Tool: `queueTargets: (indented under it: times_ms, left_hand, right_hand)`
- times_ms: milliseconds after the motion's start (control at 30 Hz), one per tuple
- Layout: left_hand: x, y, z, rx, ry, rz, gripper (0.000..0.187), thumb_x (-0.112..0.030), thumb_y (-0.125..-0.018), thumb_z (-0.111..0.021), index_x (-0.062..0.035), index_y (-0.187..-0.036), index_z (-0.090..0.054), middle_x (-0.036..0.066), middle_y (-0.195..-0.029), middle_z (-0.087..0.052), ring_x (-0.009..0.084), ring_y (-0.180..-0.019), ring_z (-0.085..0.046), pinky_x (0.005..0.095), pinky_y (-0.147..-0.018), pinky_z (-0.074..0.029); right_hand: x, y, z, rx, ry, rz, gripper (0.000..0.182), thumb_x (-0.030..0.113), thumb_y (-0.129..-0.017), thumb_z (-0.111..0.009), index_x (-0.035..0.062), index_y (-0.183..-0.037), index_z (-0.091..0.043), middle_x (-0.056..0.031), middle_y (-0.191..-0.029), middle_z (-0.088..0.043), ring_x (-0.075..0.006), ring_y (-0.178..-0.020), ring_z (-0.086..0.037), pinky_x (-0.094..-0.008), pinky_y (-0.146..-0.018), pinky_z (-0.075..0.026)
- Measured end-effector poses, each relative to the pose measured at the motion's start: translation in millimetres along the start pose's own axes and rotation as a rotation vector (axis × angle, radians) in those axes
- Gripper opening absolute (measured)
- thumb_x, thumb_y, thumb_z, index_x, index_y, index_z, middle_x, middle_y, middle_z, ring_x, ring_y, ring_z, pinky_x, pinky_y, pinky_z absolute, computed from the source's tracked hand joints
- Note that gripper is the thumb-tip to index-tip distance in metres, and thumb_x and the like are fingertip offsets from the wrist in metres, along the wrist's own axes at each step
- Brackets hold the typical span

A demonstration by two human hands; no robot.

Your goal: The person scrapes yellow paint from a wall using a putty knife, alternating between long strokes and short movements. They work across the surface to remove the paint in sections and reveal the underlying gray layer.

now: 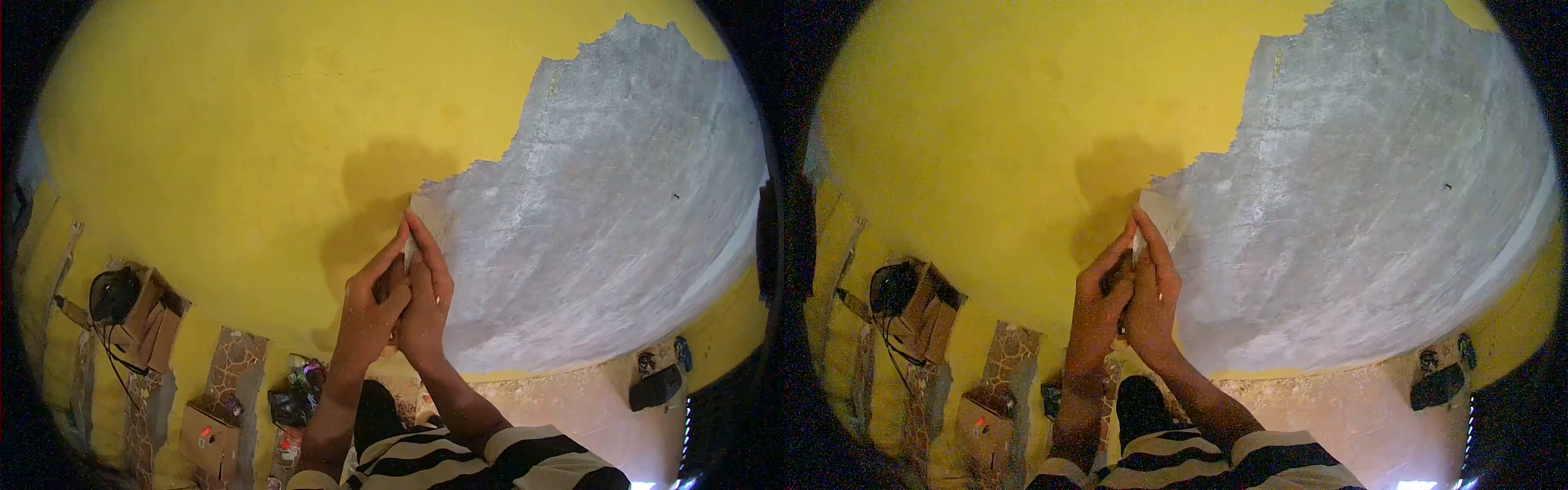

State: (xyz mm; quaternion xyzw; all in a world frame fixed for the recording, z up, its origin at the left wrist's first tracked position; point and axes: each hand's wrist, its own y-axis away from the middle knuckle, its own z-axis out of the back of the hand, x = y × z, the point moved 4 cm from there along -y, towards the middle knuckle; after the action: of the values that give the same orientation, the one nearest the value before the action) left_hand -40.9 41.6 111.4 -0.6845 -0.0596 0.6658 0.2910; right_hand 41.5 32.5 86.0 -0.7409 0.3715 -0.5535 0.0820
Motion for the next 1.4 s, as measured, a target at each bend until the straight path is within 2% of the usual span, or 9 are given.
queueTargets:
  times_ms: [100,167,367,467,700,1000,1100,1333,1400]
  left_hand:
    - [-0.8,-3.9,2.5,-0.008,-0.078,-0.075,0.057,0.001,-0.084,-0.052,-0.0029,-0.14,-0.045,0.016,-0.135,-0.053,0.0181,-0.123,-0.048,0.0278,-0.105,-0.033]
    - [0.2,-15.5,-0.2,0.023,0.118,0.205,0.057,0.0,-0.084,-0.053,-0.0026,-0.14,-0.045,0.015,-0.137,-0.051,0.0191,-0.126,-0.046,0.0292,-0.107,-0.031]
    - [7.3,7.5,0.8,0.024,0.043,-0.047,0.057,-0.001,-0.083,-0.055,-0.0024,-0.14,-0.045,0.012,-0.134,-0.053,0.0168,-0.121,-0.048,0.0282,-0.104,-0.034]
    - [-2.1,-14.4,0.5,0.057,0.113,0.181,0.057,0.0,-0.083,-0.055,-0.0015,-0.139,-0.045,0.016,-0.139,-0.049,0.0206,-0.13,-0.043,0.0312,-0.109,-0.03]
    - [17.2,9.2,4.4,-0.032,-0.091,-0.09,0.054,-0.001,-0.084,-0.056,-0.0013,-0.138,-0.048,0.017,-0.138,-0.051,0.018,-0.128,-0.045,0.0309,-0.108,-0.032]
    - [6.0,6.1,-9.6,0.027,0.088,-0.022,0.057,-0.002,-0.083,-0.058,-0.0024,-0.139,-0.047,0.015,-0.135,-0.053,0.0178,-0.124,-0.048,0.0305,-0.105,-0.035]
    - [29.2,18.5,-5.5,-0.016,0.085,0.005,0.057,-0.001,-0.083,-0.058,-0.0019,-0.139,-0.046,0.015,-0.135,-0.053,0.0181,-0.123,-0.049,0.0304,-0.105,-0.035]
    - [21.3,-14.7,-5.0,-0.05,0.15,0.054,0.055,0.0,-0.086,-0.056,-0.0029,-0.139,-0.046,0.01,-0.128,-0.057,0.0126,-0.112,-0.051,0.0258,-0.098,-0.038]
    - [8.5,-21.6,-4.7,-0.033,0.168,0.082,0.054,-0.002,-0.087,-0.056,-0.0033,-0.14,-0.046,0.011,-0.129,-0.056,0.0133,-0.115,-0.051,0.0269,-0.099,-0.038]
  right_hand:
    - [7.3,-15.3,0.8,0.016,-0.011,0.05,0.04,0.009,-0.1,-0.033,-0.0001,-0.137,-0.048,-0.0111,-0.128,-0.056,-0.0134,-0.105,-0.055,-0.0244,-0.089,-0.043]
    - [21.5,-18.6,-6.4,0.034,-0.118,-0.023,0.041,0.01,-0.1,-0.032,-0.002,-0.136,-0.047,-0.0141,-0.137,-0.05,-0.019,-0.126,-0.047,-0.0303,-0.105,-0.035]
    - [9.0,4.1,0.0,0.003,-0.062,0.037,0.041,0.01,-0.099,-0.033,-0.0018,-0.135,-0.048,-0.0116,-0.135,-0.052,-0.0159,-0.121,-0.05,-0.0284,-0.102,-0.037]
    - [27.1,-14.4,-6.6,0.027,-0.094,-0.16,0.04,0.011,-0.1,-0.034,-0.0029,-0.135,-0.047,-0.0135,-0.137,-0.051,-0.0186,-0.126,-0.047,-0.0306,-0.105,-0.035]
    - [-8.9,4.2,4.0,0.018,0.102,0.166,0.04,0.013,-0.1,-0.036,0.0018,-0.136,-0.049,-0.0021,-0.105,-0.06,-0.0043,-0.065,-0.041,-0.0197,-0.059,-0.036]
    - [7.1,-1.4,13.9,0.005,0.007,0.027,0.04,0.011,-0.1,-0.036,0.0002,-0.136,-0.048,0.0025,-0.087,-0.056,-0.0007,-0.065,-0.04,-0.0175,-0.057,-0.033]
    - [4.1,14.6,12.5,0.05,-0.023,-0.081,0.04,0.011,-0.1,-0.036,-0.0011,-0.137,-0.047,-0.0056,-0.113,-0.06,-0.0043,-0.08,-0.052,-0.0191,-0.071,-0.041]
    - [-4.9,-19.4,6.1,0.023,0.087,0.109,0.039,0.01,-0.1,-0.035,-0.0001,-0.135,-0.05,-0.003,-0.105,-0.062,-0.0064,-0.08,-0.053,-0.0204,-0.071,-0.042]
    - [13.2,-30.5,1.4,0.01,0.036,0.051,0.039,0.011,-0.1,-0.035,-0.0005,-0.134,-0.051,-0.0085,-0.117,-0.061,-0.0131,-0.1,-0.057,-0.0256,-0.086,-0.044]
